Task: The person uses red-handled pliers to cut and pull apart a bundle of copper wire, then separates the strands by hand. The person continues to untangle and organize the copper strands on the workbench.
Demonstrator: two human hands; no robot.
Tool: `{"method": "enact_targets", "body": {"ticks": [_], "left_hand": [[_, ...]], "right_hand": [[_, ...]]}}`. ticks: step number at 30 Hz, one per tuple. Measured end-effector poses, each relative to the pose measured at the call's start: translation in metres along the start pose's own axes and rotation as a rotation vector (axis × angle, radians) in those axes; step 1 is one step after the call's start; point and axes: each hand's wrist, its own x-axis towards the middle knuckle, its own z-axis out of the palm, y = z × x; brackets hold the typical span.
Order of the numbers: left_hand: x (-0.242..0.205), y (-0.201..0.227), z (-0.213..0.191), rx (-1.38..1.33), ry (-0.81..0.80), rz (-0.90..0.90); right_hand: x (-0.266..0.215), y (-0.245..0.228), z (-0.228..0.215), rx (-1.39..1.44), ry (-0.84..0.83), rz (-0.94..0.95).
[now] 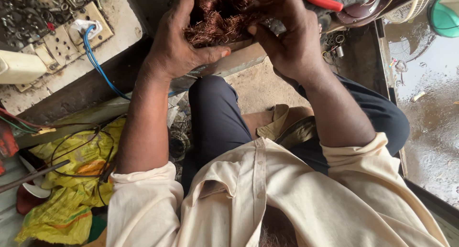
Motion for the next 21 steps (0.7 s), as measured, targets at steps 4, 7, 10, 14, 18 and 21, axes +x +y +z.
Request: {"method": "enact_targets", "body": {"ticks": [4,7,10,14,18,21], "left_hand": [[-0.004,-0.007,0.001,0.056,-0.029,0.051],[-0.006,-0.011,0.001,0.090,-0.049,0.077],[-0.005,-0.014,0.000,0.108,-0.056,0.102],[-0.001,-0.004,0.000,0.078,-0.038,0.015],[-0.002,0.005,0.004,0.064,-0.004,-0.108],[-0.006,0.000,0.009,0.127,0.039,-0.001]], "right_hand": [[-0.005,0.014,0.006,0.231,0.015,0.052],[-0.004,0.030,0.005,0.337,-0.009,0.063],[0.003,0.042,0.003,0.296,-0.037,0.069],[0.010,0.042,0.000,0.216,-0.053,0.117],[0.009,0.032,-0.010,0.276,-0.089,0.224],[-0.004,0.001,-0.025,0.020,-0.110,0.123]]}}
